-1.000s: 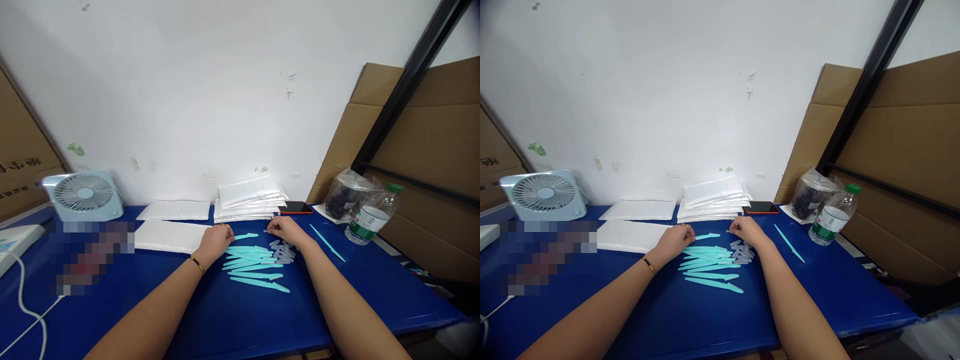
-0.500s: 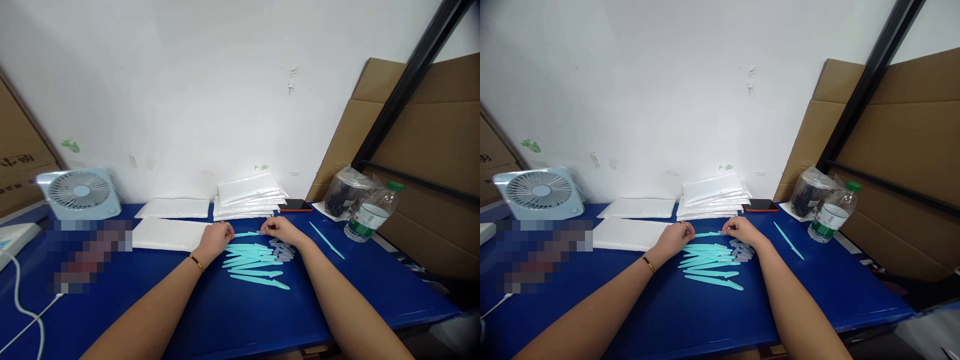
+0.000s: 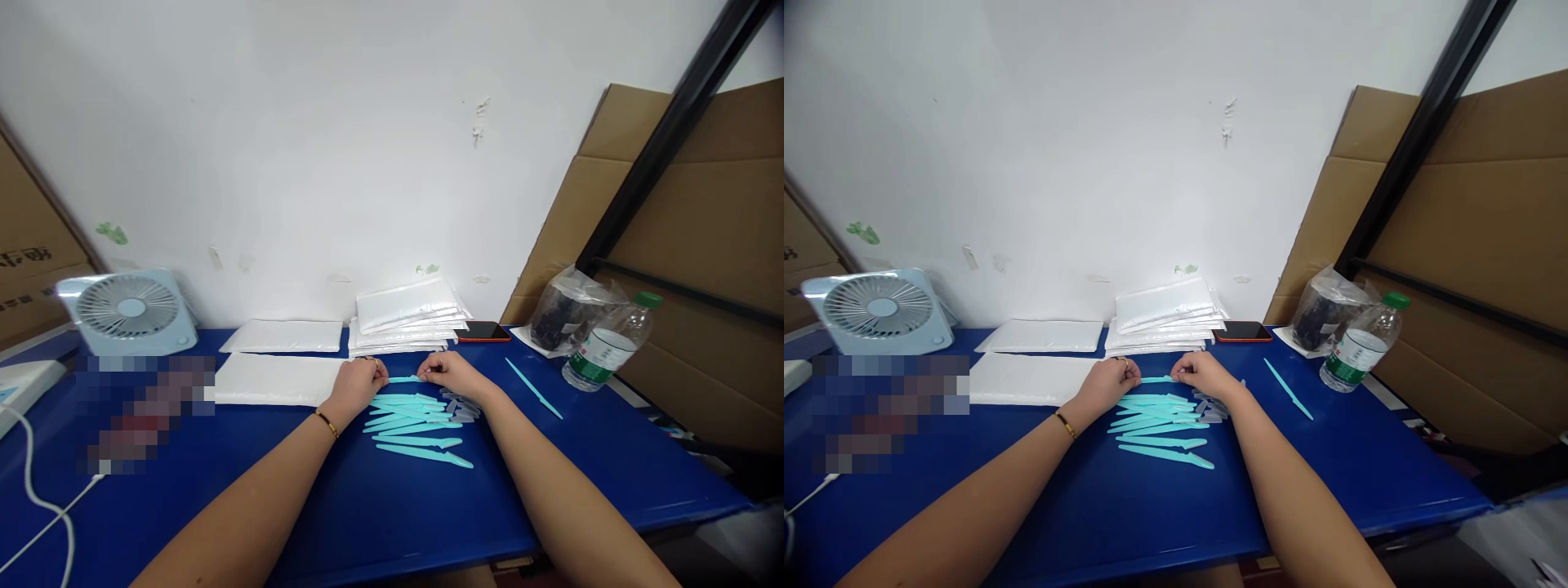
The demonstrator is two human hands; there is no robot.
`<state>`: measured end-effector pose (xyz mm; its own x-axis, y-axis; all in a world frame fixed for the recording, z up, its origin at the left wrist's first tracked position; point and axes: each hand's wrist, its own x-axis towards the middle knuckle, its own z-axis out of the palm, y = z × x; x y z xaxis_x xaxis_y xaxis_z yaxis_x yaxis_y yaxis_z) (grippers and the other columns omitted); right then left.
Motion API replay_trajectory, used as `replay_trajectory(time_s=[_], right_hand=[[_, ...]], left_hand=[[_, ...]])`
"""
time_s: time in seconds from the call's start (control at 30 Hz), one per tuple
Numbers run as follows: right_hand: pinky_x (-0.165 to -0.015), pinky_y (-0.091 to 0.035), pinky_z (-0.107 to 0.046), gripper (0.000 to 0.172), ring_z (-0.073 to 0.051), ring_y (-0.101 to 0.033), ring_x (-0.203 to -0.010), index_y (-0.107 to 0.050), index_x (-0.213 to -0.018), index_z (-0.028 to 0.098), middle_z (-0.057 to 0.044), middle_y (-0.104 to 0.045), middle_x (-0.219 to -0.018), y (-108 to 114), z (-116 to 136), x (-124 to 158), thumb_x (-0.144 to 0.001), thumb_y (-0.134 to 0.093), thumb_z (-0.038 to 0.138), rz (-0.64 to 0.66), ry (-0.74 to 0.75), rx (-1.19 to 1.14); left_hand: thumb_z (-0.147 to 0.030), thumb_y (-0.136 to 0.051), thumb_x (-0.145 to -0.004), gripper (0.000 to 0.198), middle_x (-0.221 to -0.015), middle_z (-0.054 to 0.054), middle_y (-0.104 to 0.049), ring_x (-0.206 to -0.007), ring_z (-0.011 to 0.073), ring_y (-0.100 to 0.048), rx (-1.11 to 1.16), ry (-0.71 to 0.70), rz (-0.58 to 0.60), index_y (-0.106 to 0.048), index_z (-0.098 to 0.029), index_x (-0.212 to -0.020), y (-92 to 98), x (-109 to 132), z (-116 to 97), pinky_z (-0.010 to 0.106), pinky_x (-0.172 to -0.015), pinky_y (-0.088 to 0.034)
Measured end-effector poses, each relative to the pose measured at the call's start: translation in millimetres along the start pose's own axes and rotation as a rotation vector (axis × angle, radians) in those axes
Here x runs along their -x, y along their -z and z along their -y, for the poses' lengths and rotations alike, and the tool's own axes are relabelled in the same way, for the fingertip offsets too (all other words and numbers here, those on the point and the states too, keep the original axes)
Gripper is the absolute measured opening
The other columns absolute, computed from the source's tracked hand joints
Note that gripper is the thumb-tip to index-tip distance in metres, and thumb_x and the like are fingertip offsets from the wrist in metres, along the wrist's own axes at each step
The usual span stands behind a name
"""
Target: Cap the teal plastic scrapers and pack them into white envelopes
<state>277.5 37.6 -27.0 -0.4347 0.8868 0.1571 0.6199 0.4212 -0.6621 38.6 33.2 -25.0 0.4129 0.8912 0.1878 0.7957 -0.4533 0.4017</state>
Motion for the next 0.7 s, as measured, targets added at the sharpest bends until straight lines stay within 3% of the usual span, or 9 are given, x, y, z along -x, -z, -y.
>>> replay_trajectory(time_s=[0.1, 0.2, 0.37, 0.47, 0.57, 0.7], right_hand=[[-0.066, -0.045, -0.025, 0.017, -0.015, -0.06, -0.071, -0.071, -0.082, 0.018, -0.003, -0.069, -0.081, 3.4, 0.3, 0.0, -0.075, -0.059, 0.027, -0.024, -0.028, 0.033], [-0.065, -0.045, -0.024, 0.018, -0.015, -0.06, -0.071, -0.071, -0.085, 0.019, -0.003, -0.069, -0.083, 20.2, -0.6, 9.1, -0.074, -0.061, 0.028, -0.038, -0.043, 0.075], [-0.059, -0.044, -0.023, 0.017, -0.014, -0.059, -0.065, -0.072, -0.08, 0.019, -0.003, -0.067, -0.077, 45.6, -2.4, 29.1, -0.069, -0.066, 0.031, 0.092, -0.084, 0.1], [-0.056, -0.043, -0.022, 0.017, -0.014, -0.059, -0.064, -0.073, -0.077, 0.019, -0.003, -0.067, -0.075, 43.6, -3.9, 29.7, -0.067, -0.068, 0.032, 0.111, -0.118, 0.133], [-0.056, -0.042, -0.022, 0.017, -0.014, -0.059, -0.063, -0.073, -0.077, 0.02, -0.002, -0.067, -0.071, 34.9, -4.3, 24.7, -0.069, -0.067, 0.033, 0.104, -0.122, 0.131], [-0.055, -0.041, -0.021, 0.019, -0.013, -0.058, -0.061, -0.072, -0.078, 0.02, -0.001, -0.068, -0.069, 26.9, -2.7, 21.3, -0.069, -0.066, 0.035, 0.095, -0.117, 0.126]], left_hand=[[-0.03, -0.059, -0.077, 0.011, -0.082, -0.001, -0.068, -0.08, 0.0162, -0.059, -0.021, 0.001, -0.032, -0.065, -0.022, -0.082, 0.7, -1.4, -3.0, 0.025, -0.069, -0.039], [-0.033, -0.063, -0.074, 0.019, -0.092, 0.0, -0.067, -0.088, 0.018, -0.058, 0.0, -0.047, -0.087, -0.065, -0.024, -0.09, 5.3, 1.4, -5.3, 0.026, -0.074, -0.039], [-0.035, -0.059, -0.074, 0.014, -0.082, -0.003, -0.067, -0.072, 0.0125, -0.058, 0.14, -0.131, 0.12, -0.068, -0.025, -0.077, 11.3, 8.5, -7.2, 0.021, -0.063, -0.039], [-0.034, -0.058, -0.075, 0.014, -0.075, -0.002, -0.067, -0.066, 0.0123, -0.058, 0.152, -0.069, 0.16, -0.067, -0.023, -0.074, 8.5, 8.2, -5.8, 0.021, -0.057, -0.037], [-0.035, -0.056, -0.076, 0.016, -0.071, -0.002, -0.066, -0.065, 0.013, -0.057, 0.116, -0.01, 0.113, -0.065, -0.022, -0.073, 4.2, 6.4, -3.6, 0.021, -0.054, -0.035], [-0.038, -0.054, -0.077, 0.018, -0.073, -0.003, -0.066, -0.067, 0.0129, -0.057, 0.08, -0.039, 0.046, -0.064, -0.023, -0.075, 2.7, 7.6, -2.8, 0.022, -0.056, -0.034]])
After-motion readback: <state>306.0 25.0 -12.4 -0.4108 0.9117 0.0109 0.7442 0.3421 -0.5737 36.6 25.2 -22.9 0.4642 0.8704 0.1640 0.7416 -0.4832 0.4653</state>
